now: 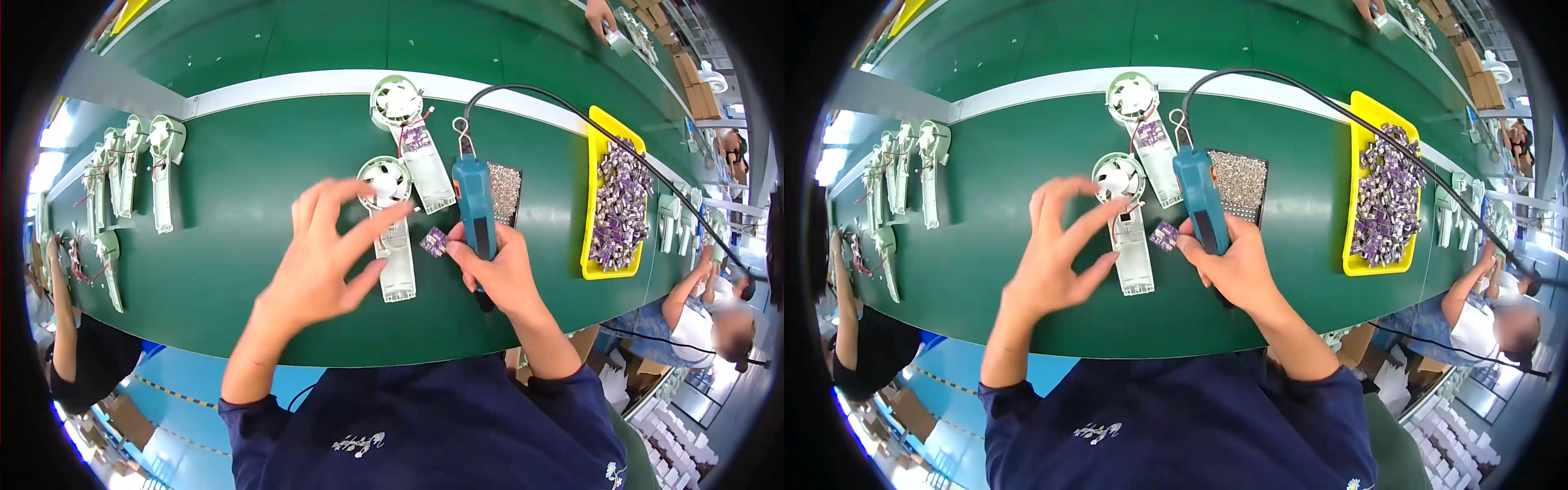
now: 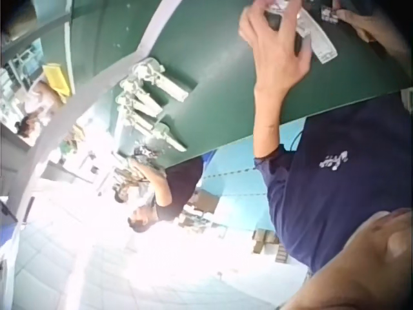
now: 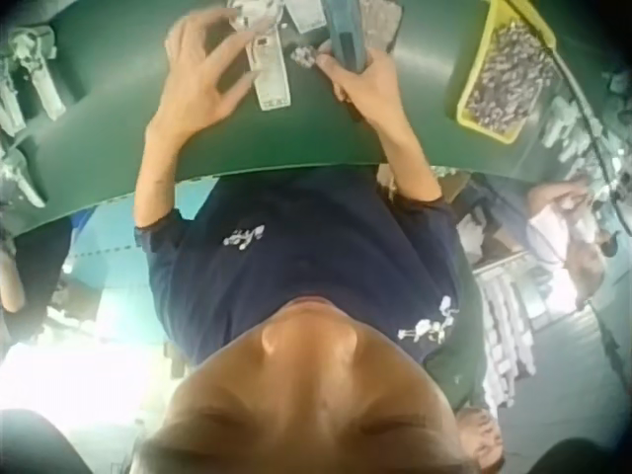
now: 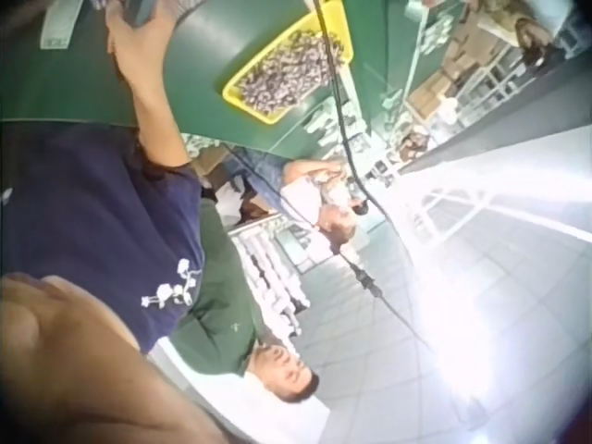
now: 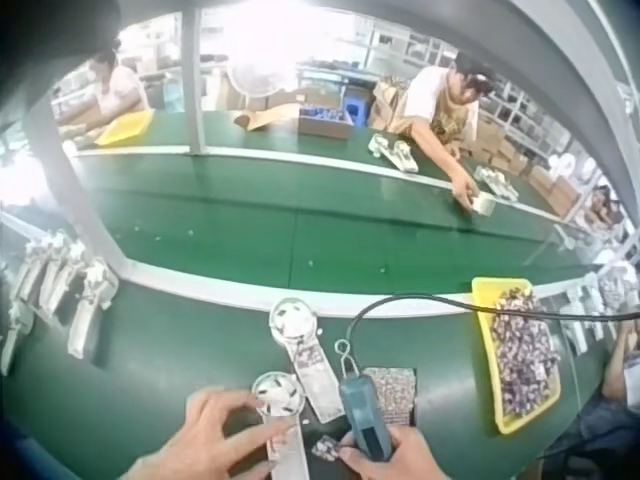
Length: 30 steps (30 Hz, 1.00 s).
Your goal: Assembling small handheld fans by inserting components and using an electric screwdriver on a production line.
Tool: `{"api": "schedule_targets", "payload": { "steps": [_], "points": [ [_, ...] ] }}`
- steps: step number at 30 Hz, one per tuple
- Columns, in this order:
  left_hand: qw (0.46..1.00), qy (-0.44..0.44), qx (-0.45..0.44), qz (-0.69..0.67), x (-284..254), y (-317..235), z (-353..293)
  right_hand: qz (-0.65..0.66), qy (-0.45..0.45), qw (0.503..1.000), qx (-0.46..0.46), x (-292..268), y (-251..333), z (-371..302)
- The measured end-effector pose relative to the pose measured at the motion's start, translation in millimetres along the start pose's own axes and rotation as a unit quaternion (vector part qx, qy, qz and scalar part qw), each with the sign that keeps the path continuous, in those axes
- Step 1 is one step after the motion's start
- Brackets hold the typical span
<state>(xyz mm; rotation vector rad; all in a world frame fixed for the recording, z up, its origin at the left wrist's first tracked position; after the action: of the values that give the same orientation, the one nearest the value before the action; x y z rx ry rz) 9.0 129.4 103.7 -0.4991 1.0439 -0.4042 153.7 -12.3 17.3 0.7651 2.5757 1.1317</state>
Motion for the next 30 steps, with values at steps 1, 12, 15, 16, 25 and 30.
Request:
{"api": "schedule_targets", "payload": {
  "steps": [1, 12, 15, 16, 25, 30],
  "points": [
    [1.000, 0.028, -0.006, -0.008, 4, 8, 8, 0.000, 0.002, 1.000, 0.001, 1, 3, 3],
    [0.998, -0.059, -0.024, -0.022, 18, 45, -10, -0.365, 0.035, 0.918, -0.150, 46, 70, 18],
    [0.991, -0.093, -0.063, -0.070, 24, 52, -20, -0.389, 0.046, 0.911, -0.129, 52, 68, 26],
    [0.988, -0.104, -0.070, -0.087, 27, 53, -23, -0.392, 0.051, 0.912, -0.115, 54, 65, 27],
    [0.978, -0.138, -0.078, -0.136, 26, 57, -29, -0.445, 0.085, 0.882, -0.131, 71, 74, 34],
    [0.981, -0.123, -0.101, -0.109, 30, 58, -32, -0.494, 0.053, 0.858, -0.129, 74, 75, 36]
  ]
}}
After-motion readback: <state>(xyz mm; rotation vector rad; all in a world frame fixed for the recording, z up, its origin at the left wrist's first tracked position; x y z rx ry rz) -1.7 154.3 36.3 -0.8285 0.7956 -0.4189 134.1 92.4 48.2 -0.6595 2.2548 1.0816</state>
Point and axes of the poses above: each hand's wrist, its own z-axis towards the middle knuckle, its own x-axis out of the palm, y = z × x, the point moved 10 cm from there along z, towards the middle knuckle, and after that the axes turned 13 degrees about x, right-handed, at the moved point
